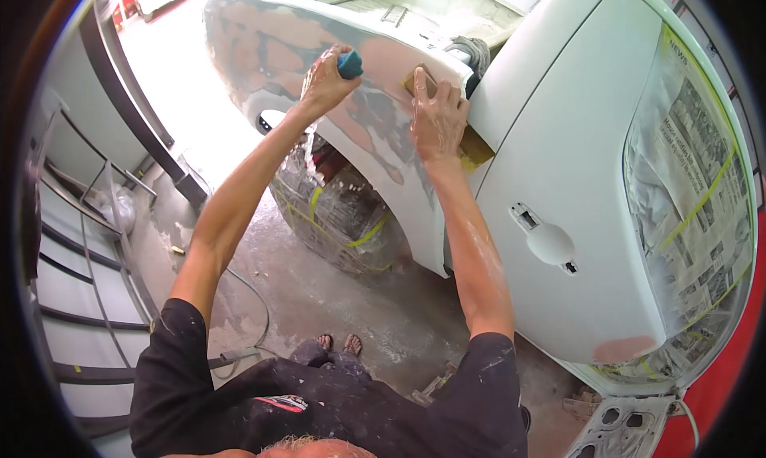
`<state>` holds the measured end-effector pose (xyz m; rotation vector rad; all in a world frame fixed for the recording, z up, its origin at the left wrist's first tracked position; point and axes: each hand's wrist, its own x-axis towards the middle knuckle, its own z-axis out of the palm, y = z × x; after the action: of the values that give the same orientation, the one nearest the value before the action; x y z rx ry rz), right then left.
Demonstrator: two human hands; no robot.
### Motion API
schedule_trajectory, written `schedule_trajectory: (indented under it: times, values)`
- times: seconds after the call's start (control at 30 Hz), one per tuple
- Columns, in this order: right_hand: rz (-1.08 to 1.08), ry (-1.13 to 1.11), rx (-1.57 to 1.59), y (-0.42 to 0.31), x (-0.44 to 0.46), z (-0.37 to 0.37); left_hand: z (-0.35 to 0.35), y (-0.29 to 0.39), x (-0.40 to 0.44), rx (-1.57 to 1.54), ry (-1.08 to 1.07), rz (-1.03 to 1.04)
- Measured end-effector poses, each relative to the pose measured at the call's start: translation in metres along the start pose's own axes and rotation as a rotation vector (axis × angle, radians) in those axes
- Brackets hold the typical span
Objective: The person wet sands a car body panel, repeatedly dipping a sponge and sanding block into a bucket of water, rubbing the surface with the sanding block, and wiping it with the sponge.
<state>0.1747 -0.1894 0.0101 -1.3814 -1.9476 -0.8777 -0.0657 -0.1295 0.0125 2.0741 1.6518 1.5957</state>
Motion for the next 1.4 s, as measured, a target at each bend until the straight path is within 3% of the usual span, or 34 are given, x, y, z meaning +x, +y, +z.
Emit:
schedule_trajectory:
  times: [0.07,0.17,0.27,0.3,0.33,0.47,0.57,0.67,0.8,0.83,0.9,1.0,1.1,1.17,1.23,1.33,1.4]
  values:
    - [-0.053,0.064,-0.049,0.004,-0.009,0.019,0.007,-0.029,0.031,0.060,0.032,0.007]
    - [-0.071,-0.010,-0.127,0.014,-0.030,0.009,0.002,-0.063,0.086,0.078,0.034,0.037]
    - [-0.097,-0.004,-0.167,0.019,-0.037,0.009,0.019,-0.128,0.148,0.309,0.336,0.391]
    - [-0.102,-0.002,-0.189,0.016,-0.036,0.008,0.018,-0.137,0.157,0.107,0.168,0.318]
    - [-0.109,-0.001,-0.216,0.013,-0.029,0.011,0.025,-0.150,0.162,0.078,0.177,0.359]
    - [-0.241,0.107,-0.300,-0.050,0.085,0.071,0.058,-0.199,0.183,-0.037,0.225,0.493]
    - [-0.244,0.208,-0.317,-0.083,0.132,0.106,0.031,-0.187,0.183,-0.019,0.211,0.607]
    - [-0.301,0.177,-0.179,-0.071,0.119,0.094,0.017,-0.180,0.179,-0.085,0.067,0.342]
    - [-0.184,0.010,-0.280,-0.001,-0.012,0.025,0.040,-0.185,0.175,-0.206,0.341,0.421]
    - [-0.174,-0.008,-0.324,0.015,-0.035,0.015,0.034,-0.181,0.178,-0.201,0.301,0.423]
    - [-0.180,0.023,-0.321,0.010,-0.023,0.026,0.018,-0.165,0.175,-0.200,0.177,0.447]
    - [-0.284,0.098,-0.304,-0.021,0.043,0.061,0.030,-0.182,0.182,-0.056,0.319,0.656]
    - [-0.332,0.135,-0.316,-0.067,0.124,0.102,0.032,-0.177,0.179,-0.245,0.197,0.399]
    - [-0.336,0.199,-0.258,-0.093,0.153,0.122,0.031,-0.173,0.175,-0.186,0.176,0.272]
    - [-0.317,0.121,-0.189,-0.081,0.131,0.104,0.035,-0.173,0.179,-0.124,0.201,0.141]
    - [-0.295,0.048,-0.241,-0.024,0.048,0.055,0.038,-0.174,0.175,-0.187,0.207,0.131]
    - [-0.246,-0.027,-0.306,0.019,-0.016,0.012,0.041,-0.180,0.178,-0.239,0.230,0.266]
